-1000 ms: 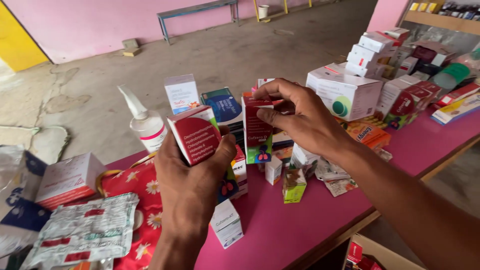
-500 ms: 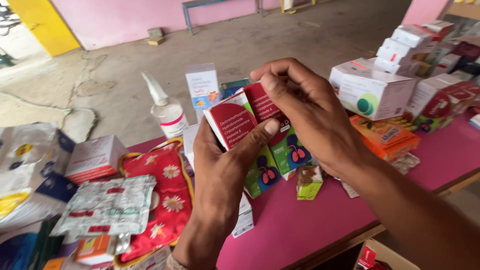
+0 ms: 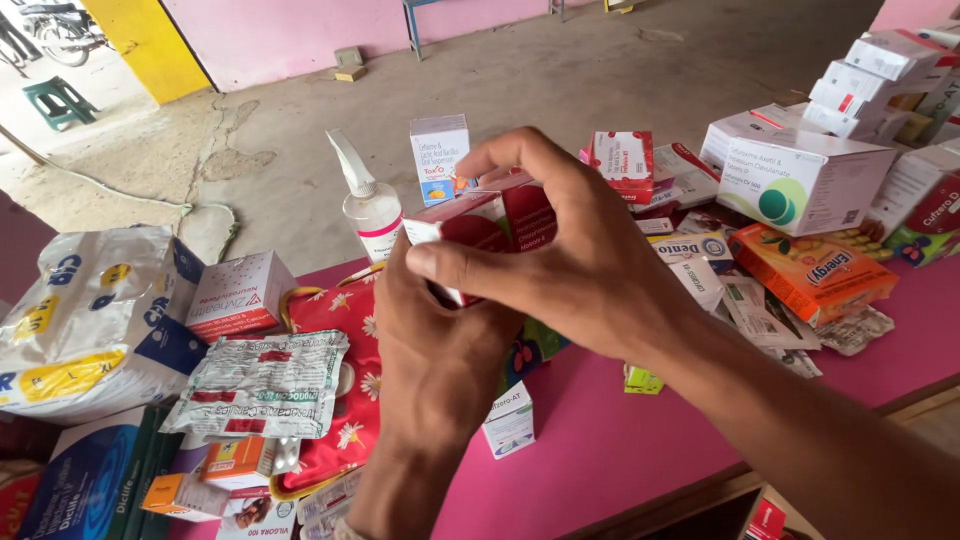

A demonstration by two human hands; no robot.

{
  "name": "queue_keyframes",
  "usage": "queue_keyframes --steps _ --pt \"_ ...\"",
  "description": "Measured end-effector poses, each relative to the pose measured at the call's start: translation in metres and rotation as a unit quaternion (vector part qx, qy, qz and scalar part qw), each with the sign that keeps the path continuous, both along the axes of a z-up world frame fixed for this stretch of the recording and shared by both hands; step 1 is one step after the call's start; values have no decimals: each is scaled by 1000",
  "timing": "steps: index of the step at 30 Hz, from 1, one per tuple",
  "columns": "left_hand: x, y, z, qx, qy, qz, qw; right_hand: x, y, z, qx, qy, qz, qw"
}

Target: Organizing various medicine boxes and health products on a counter in a pharmacy.

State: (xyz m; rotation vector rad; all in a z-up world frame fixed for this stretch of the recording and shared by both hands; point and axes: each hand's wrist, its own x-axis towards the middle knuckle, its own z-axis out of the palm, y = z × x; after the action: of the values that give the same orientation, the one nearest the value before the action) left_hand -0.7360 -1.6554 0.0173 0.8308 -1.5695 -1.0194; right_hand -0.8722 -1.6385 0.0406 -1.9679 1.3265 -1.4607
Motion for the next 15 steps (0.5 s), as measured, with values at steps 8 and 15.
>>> queue_keyframes --steps 8,15 --pt "9 4 -8 46 35 -73 996 -7 -1 11 13 22 5 1000" --pt "7 8 -3 157 89 -257 949 -16 0 9 6 -112 166 980"
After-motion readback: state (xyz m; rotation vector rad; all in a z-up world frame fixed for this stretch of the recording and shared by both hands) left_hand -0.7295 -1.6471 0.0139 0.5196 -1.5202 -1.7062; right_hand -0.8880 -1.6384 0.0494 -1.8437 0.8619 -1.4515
